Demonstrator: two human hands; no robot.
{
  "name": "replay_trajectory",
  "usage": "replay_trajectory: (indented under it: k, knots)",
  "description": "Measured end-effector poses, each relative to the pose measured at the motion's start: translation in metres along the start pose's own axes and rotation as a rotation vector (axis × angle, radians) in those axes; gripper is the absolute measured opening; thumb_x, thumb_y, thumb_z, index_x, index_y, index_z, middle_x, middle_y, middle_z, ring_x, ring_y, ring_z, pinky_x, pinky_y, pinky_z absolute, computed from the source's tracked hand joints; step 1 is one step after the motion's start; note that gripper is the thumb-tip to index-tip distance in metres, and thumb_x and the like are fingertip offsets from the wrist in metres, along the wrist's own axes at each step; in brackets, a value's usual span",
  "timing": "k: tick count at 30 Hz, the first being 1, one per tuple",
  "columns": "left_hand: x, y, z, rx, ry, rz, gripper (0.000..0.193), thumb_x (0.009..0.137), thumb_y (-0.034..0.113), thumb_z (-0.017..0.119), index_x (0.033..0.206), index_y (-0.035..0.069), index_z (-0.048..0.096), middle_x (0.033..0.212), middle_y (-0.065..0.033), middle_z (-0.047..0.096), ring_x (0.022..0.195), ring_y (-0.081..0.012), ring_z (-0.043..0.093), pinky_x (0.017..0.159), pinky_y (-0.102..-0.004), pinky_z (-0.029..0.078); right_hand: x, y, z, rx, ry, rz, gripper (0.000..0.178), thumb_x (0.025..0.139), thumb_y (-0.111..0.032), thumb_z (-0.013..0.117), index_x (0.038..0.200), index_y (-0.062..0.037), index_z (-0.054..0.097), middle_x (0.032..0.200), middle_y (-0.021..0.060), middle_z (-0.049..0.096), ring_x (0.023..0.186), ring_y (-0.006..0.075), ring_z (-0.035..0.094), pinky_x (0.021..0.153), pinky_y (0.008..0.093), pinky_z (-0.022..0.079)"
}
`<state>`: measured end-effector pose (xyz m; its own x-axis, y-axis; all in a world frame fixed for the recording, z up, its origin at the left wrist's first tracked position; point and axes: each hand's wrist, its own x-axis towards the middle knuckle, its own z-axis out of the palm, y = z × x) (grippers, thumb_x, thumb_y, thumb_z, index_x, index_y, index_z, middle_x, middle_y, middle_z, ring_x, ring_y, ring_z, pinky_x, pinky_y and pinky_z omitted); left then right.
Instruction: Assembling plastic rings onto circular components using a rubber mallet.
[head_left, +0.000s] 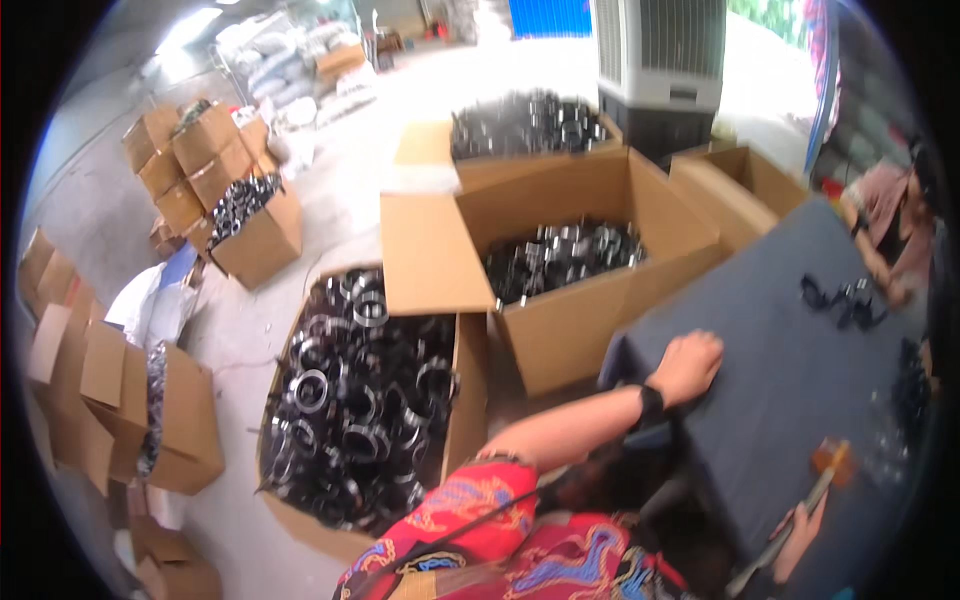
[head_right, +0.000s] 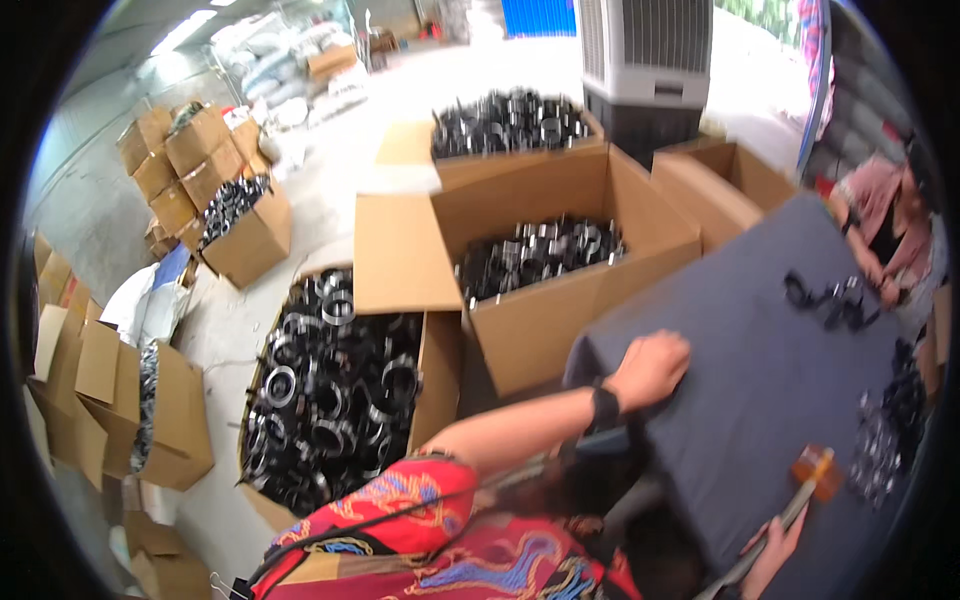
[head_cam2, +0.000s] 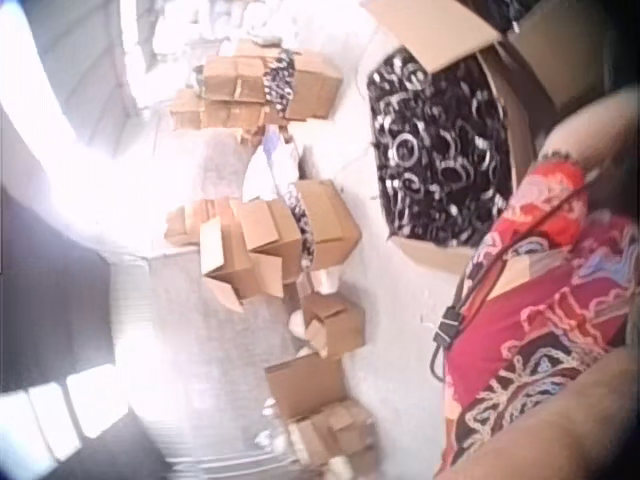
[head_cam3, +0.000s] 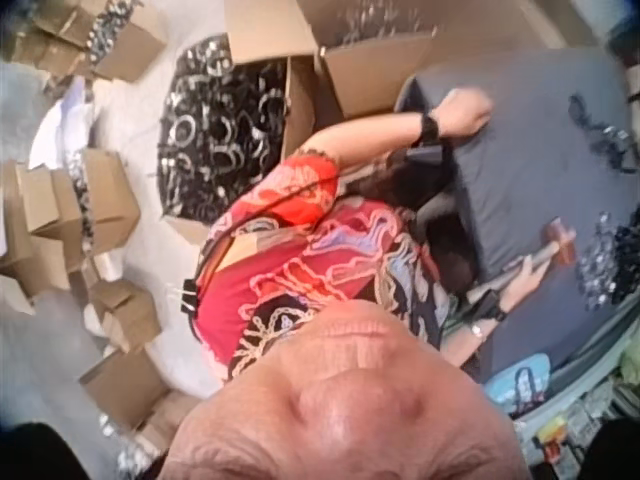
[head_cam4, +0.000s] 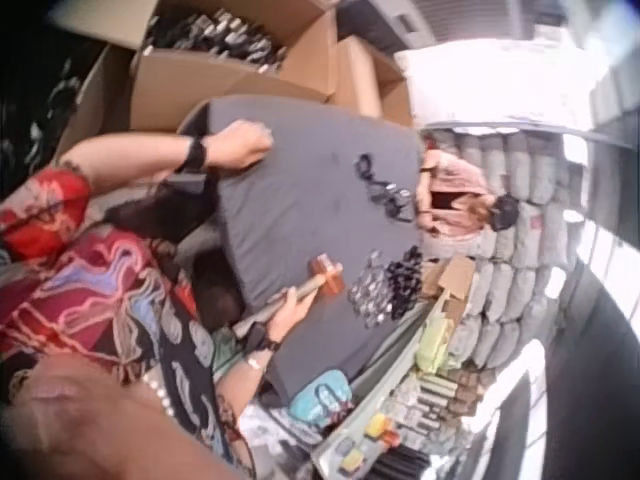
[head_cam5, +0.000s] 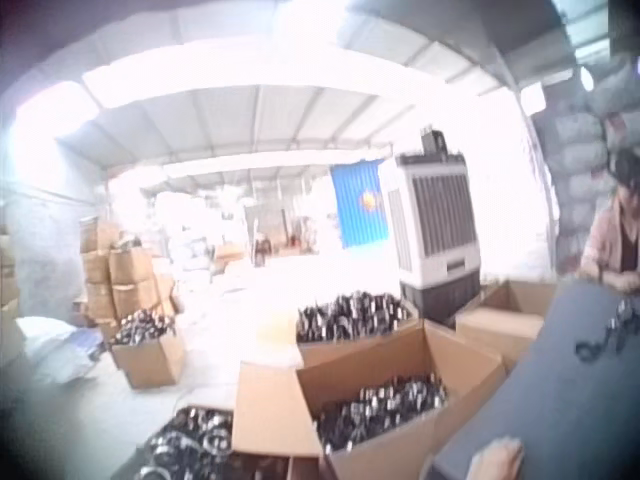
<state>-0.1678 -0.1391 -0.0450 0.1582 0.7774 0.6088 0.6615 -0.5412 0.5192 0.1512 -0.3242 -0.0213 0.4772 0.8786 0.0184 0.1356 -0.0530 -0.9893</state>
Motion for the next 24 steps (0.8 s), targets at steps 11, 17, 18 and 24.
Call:
replay_trajectory:
  k: [11,17,18,24]
  knots:
    - [0.013,-0.001,0.004,-0.099,-0.028,0.051,0.011,0.078,0.011,0.062,0.073,0.005,0.055,0.078,-0.0126,0.056,0.079,-0.0336,0.057,0.068,-0.0446,0.048,0.014,-0.015,-0.013,-0.152,-0.026,0.188,0.063,0.088,-0.012,0.051,0.148,-0.0124,0.031,0.077,0.0016,0.049,0.055,0.0088,0.05,0.043,0.0236,0.043]
    - [0.01,-0.001,-0.011,-0.016,-0.053,0.075,0.008,0.078,0.011,0.058,0.073,0.005,0.057,0.076,-0.0126,0.058,0.078,-0.0327,0.059,0.065,-0.0441,0.051,0.025,-0.044,-0.018,-0.876,-0.175,-0.203,0.062,0.071,-0.012,0.065,0.129,-0.0005,0.046,0.102,0.0282,0.063,0.097,0.0416,0.063,0.085,0.0443,0.049]
    - [0.01,-0.004,-0.013,-0.026,-0.061,0.084,0.007,0.079,0.011,0.061,0.075,0.006,0.059,0.076,-0.011,0.058,0.077,-0.0317,0.059,0.066,-0.0432,0.05,0.029,-0.054,-0.016,-1.117,-0.179,-0.14,0.061,0.07,-0.019,0.067,0.125,-0.0012,0.047,0.093,0.0274,0.064,0.09,0.0453,0.061,0.078,0.0492,0.05]
    - [0.02,0.006,-0.01,-0.052,-0.101,0.107,0.003,0.077,0.009,0.065,0.077,0.006,0.065,0.074,-0.0081,0.06,0.074,-0.029,0.058,0.064,-0.0414,0.049,0.065,-0.088,-0.016,-1.227,-0.086,-0.22,0.061,0.077,-0.025,0.067,0.13,0.0003,0.049,0.094,0.0255,0.062,0.089,0.0421,0.062,0.08,0.0475,0.05]
